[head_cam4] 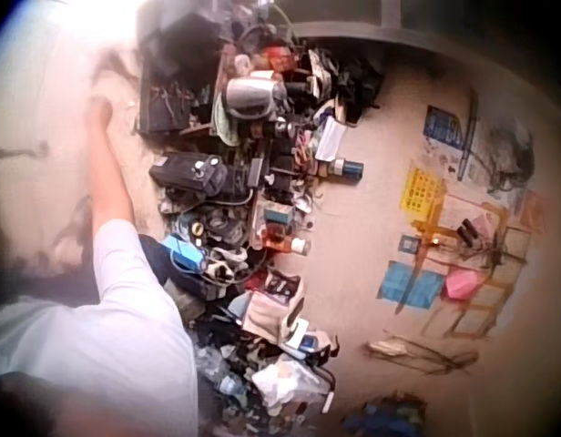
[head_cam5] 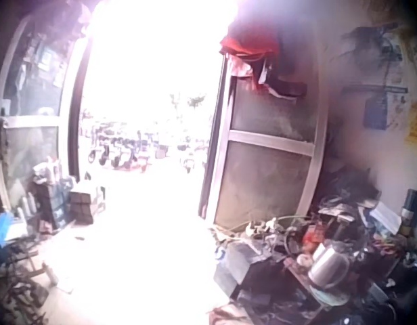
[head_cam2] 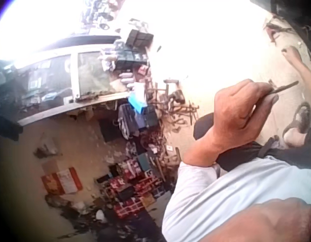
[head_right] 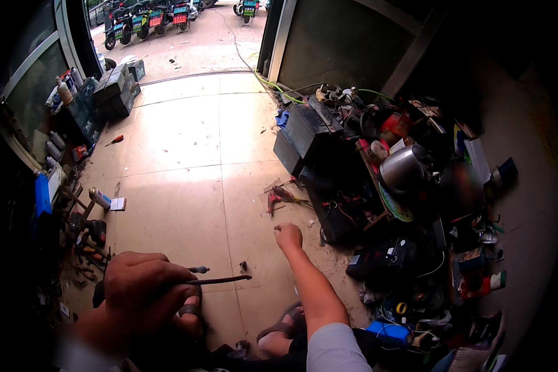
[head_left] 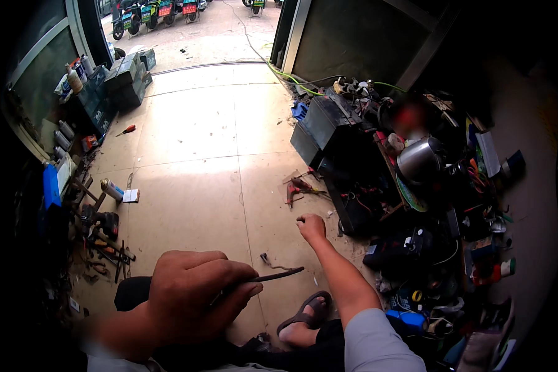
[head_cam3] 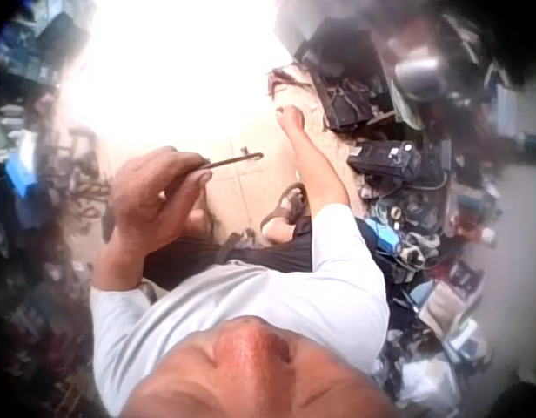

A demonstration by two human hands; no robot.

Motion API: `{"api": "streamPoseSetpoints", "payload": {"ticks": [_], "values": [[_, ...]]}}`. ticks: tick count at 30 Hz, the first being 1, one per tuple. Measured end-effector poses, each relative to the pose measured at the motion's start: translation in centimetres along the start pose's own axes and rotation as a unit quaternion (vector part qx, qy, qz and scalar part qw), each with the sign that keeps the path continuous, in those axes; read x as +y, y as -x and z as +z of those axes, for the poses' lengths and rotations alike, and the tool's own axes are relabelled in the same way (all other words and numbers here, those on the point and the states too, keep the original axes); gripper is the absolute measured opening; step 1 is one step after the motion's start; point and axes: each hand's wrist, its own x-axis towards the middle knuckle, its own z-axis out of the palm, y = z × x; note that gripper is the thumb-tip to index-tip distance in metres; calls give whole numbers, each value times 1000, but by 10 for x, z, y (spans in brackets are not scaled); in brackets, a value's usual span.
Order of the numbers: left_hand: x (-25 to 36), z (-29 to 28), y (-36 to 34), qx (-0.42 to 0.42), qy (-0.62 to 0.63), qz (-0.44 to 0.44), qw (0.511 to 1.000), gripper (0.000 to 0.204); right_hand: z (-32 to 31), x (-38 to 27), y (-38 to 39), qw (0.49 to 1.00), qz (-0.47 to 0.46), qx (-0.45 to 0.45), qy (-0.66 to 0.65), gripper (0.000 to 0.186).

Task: The person holds an electronics charger and uses a digital multimeter to test its output by touching the probes to the charger's output connector while viewing the multimeter screen.

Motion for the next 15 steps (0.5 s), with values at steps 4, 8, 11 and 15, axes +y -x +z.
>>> {"api": "streamPoseSetpoints", "payload": {"ticks": [4, 8, 11, 15], "values": [[5, -15, 10, 9, -42, -88, 995, 9, 60, -5, -35, 1000, 5, 26, 7, 22], [1, -24, -4, 14, -58, -105, 993, 20, 102, -2, -76, 997, -10, 73, 32, 17], [-12, -18, -22, 57, -52, -103, 992, 22, 134, -1, -104, 995, -27, 72, 69, 15], [-28, -19, -31, 63, -47, -117, 990, 22, 169, 9, -127, 988, -8, 53, 142, 15]]}}
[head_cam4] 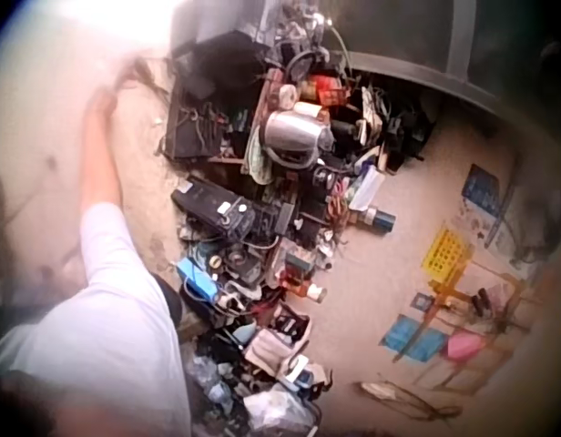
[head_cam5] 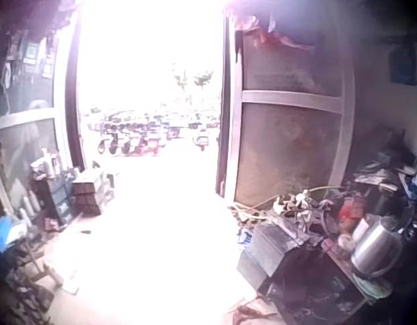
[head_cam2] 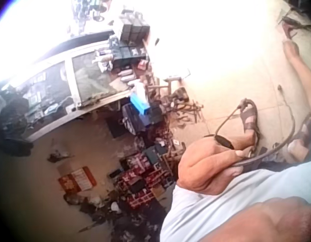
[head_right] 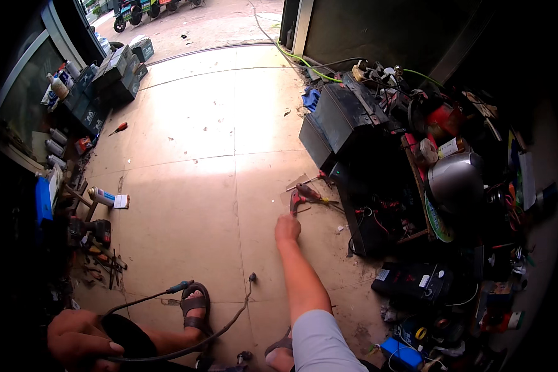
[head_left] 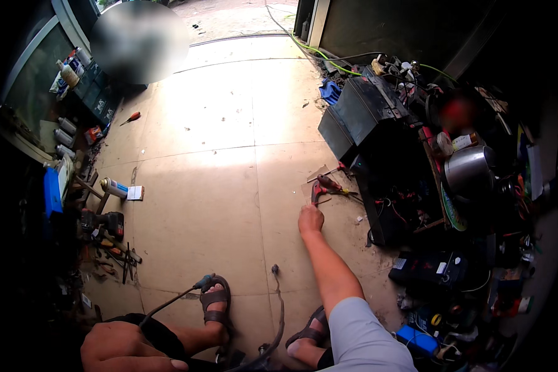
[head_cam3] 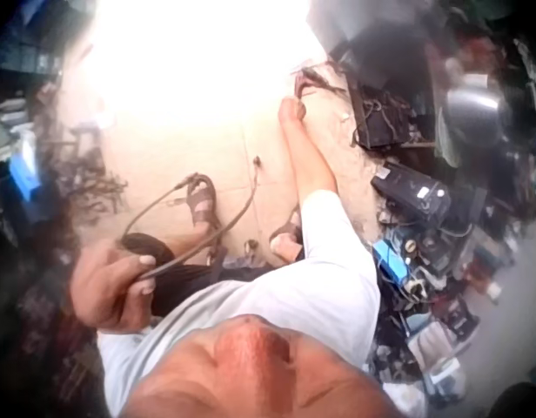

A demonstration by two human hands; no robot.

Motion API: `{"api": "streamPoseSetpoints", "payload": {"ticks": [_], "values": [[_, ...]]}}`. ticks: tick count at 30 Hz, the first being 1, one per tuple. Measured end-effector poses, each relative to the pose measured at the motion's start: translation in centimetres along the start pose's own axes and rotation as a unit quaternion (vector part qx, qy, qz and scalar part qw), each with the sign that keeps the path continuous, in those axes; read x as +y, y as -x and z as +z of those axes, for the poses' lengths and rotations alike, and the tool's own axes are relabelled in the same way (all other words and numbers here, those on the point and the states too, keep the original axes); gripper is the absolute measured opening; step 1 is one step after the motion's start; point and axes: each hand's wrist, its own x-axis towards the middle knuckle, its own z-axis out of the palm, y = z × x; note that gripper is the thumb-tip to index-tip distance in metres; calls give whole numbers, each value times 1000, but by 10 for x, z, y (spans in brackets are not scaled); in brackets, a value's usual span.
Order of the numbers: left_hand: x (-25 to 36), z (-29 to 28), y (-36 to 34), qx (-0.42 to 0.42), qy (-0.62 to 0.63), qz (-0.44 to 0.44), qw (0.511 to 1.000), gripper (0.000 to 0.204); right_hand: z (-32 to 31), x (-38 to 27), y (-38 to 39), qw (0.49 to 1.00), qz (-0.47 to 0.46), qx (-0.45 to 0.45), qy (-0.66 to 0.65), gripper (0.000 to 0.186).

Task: The person holds an electronics charger and uses a digital multimeter to test its output by touching the probes to the charger's output connector while viewing the multimeter screen.

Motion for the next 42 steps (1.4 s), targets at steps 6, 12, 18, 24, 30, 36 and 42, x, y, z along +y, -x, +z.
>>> {"api": "streamPoseSetpoints", "payload": {"ticks": [6, 12, 18, 24, 30, 36, 42], "values": [[-7, -11, -8, -22, 7, 12, 1000, 12, -15, -11, 16, 998, 38, -54, -2, 17], [-16, -17, 14, -7, 24, 90, 996, 16, -47, 53, 73, 948, -67, -304, 65, 30], [-19, -7, 37, 51, 35, 132, 989, 16, -195, 59, 91, 710, -139, -686, 71, 37], [-2, 7, 38, 32, 20, 106, 994, 14, -397, -48, -94, 643, -28, -147, -751, 62], [9, 24, 48, 108, 25, 121, 986, 12, -587, -224, 66, 781, -242, 57, -573, 28], [10, 31, 51, 141, 51, 127, 980, 13, -559, -190, 195, 791, -314, -127, -510, 41], [-17, 21, 51, 108, 276, 8, 955, 18, -535, -162, 249, 785, -302, -164, -516, 35]]}}
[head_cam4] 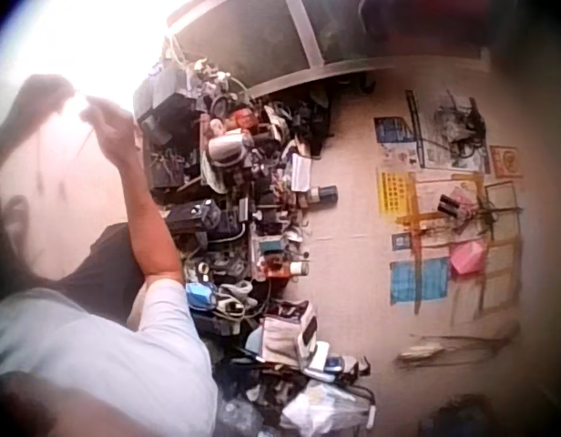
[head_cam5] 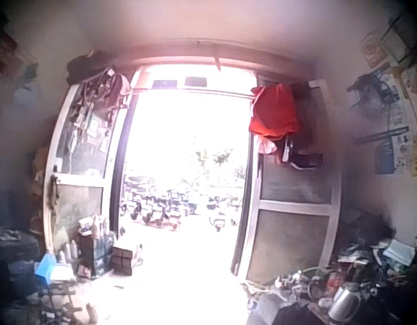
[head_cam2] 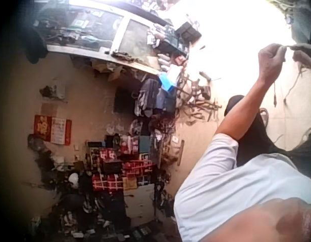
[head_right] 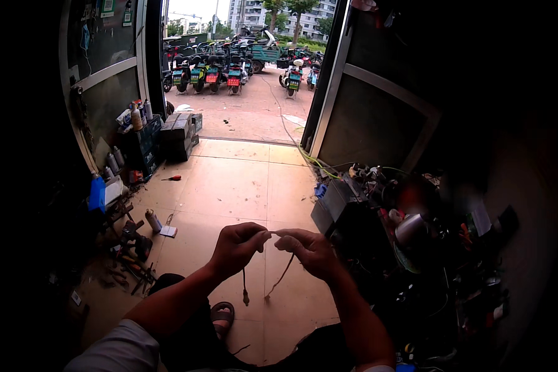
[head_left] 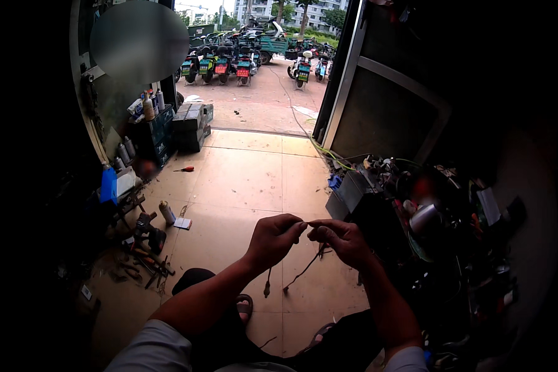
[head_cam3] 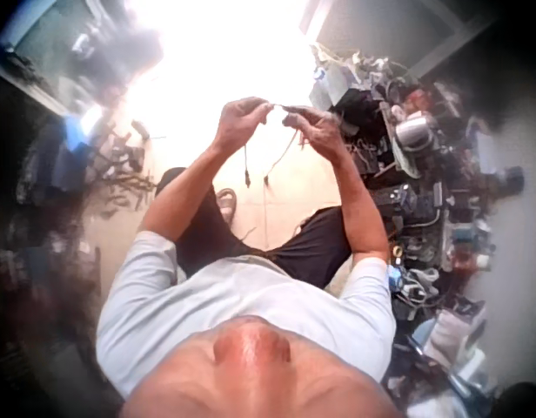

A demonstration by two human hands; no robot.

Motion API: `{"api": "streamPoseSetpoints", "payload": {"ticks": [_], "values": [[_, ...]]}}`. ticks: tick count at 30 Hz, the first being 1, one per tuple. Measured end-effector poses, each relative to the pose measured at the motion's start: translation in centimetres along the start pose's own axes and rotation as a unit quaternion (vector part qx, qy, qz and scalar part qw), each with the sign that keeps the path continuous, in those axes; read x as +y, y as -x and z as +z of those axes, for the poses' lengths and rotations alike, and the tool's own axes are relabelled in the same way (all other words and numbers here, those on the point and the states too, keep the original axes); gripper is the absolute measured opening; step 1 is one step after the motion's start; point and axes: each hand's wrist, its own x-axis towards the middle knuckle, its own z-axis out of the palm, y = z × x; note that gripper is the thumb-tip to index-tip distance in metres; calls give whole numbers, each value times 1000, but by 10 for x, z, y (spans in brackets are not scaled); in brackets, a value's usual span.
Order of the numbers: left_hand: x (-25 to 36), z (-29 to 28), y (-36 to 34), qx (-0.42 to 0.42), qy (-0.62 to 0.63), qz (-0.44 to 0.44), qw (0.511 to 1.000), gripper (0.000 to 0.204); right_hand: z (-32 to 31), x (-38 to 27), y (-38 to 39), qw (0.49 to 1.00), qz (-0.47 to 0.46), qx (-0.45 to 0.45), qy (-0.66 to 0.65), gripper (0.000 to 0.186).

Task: The person holds an electronics charger and uses a digital multimeter to test its output by touching the probes to the charger's output connector while viewing the multimeter screen.

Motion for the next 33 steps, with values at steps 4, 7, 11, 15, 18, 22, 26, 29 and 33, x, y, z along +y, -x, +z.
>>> {"api": "streamPoseSetpoints", "payload": {"ticks": [4, 7, 11, 15, 18, 22, 26, 29, 33], "values": [[-4, -1, -1, -23, 31, -9, 999, 18, 3, 16, 23, 994, -36, 96, 39, 25], [-7, 2, -3, -53, 36, 0, 998, 18, 4, 16, 29, 985, -59, 160, 1, 22], [-14, 9, -3, -69, -2, 47, 996, 18, 12, 12, 32, 972, -89, 217, -4, 24], [-14, 16, -1, -57, 36, 48, 997, 21, 16, 18, 32, 966, -100, 239, -9, 25], [-14, 20, -3, -63, 13, 41, 997, 22, 15, 23, 33, 964, -113, 238, -21, 26], [-21, 26, -5, -64, 23, 49, 996, 19, 14, 21, 37, 963, -105, 248, 3, 26], [-23, 32, -7, -61, 6, 62, 996, 19, 9, 21, 39, 966, -84, 245, 4, 25], [-28, 36, -8, -73, 23, 74, 994, 21, 6, 18, 41, 971, -99, 215, 27, 26], [-29, 43, -8, -76, 22, 69, 994, 23, 4, 16, 46, 972, -93, 209, 53, 28]]}}
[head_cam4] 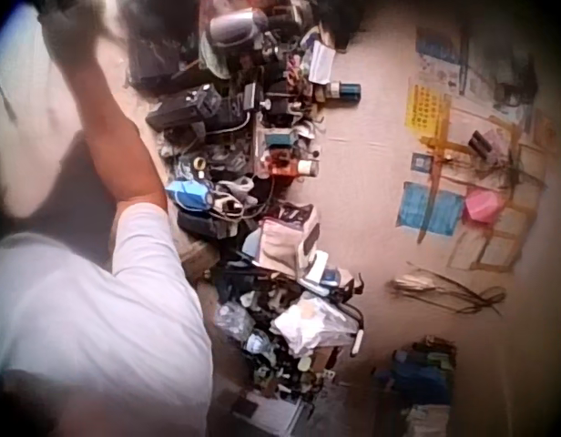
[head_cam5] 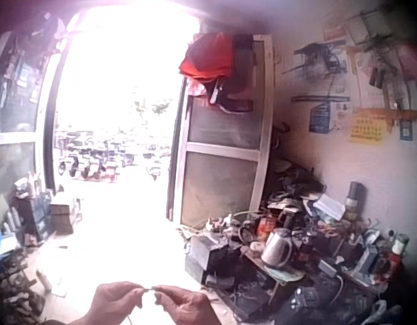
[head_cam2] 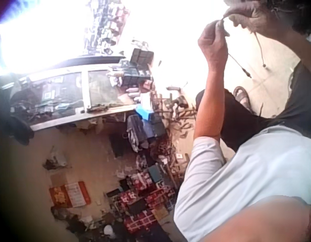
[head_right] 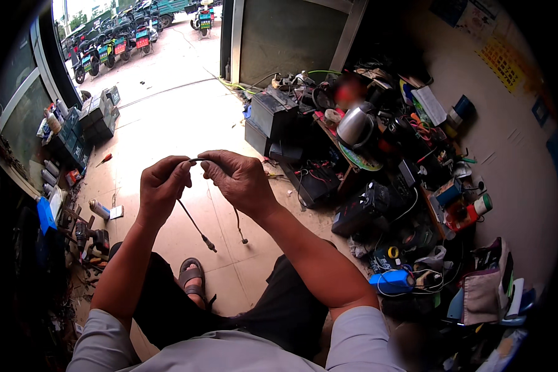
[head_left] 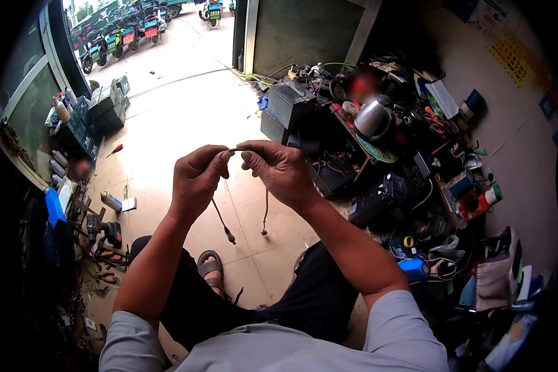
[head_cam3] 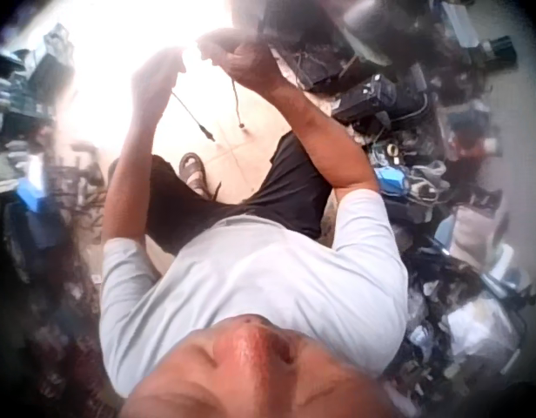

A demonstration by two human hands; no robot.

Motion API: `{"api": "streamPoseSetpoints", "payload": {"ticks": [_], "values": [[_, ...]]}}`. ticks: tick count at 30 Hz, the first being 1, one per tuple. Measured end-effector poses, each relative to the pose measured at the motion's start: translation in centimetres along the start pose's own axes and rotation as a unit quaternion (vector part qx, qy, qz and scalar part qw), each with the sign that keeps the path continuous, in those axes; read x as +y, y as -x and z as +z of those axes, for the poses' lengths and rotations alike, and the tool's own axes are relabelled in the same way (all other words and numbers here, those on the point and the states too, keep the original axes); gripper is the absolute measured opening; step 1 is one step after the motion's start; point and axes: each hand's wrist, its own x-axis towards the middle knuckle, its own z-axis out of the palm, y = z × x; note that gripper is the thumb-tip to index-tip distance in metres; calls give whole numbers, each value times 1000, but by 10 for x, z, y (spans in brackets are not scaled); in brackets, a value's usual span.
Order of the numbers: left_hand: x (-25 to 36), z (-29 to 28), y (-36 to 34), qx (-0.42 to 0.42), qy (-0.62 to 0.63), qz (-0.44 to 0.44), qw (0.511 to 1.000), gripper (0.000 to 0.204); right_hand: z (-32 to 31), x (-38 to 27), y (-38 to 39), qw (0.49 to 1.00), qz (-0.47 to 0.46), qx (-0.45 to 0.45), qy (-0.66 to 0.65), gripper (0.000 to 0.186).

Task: The person holds an electronics charger and uses a digital multimeter to test its output by touching the probes to the charger's output connector while viewing the multimeter screen.

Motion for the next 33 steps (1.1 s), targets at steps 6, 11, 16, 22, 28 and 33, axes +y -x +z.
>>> {"api": "streamPoseSetpoints", "payload": {"ticks": [6, 11, 16, 22, 28, 33], "values": [[-1, 3, -1, 6, 19, -36, 999, 21, -4, 5, 0, 999, -33, 3, 10, 25], [6, 5, -2, 4, 59, -58, 997, 21, -4, 7, -1, 996, -73, 0, 44, 23], [7, 2, -3, 40, 98, -78, 991, 23, -6, 10, -2, 988, 41, -69, -129, 24], [4, 2, -3, 47, 98, -60, 992, 22, 2, 18, 3, 987, 79, -110, -91, 32], [1, 1, -4, 40, 126, -56, 990, 21, 12, 23, 6, 987, 84, -123, -66, 35], [4, 0, -3, 43, 128, -53, 989, 22, 5, 14, 3, 992, 19, -86, 91, 48]]}}
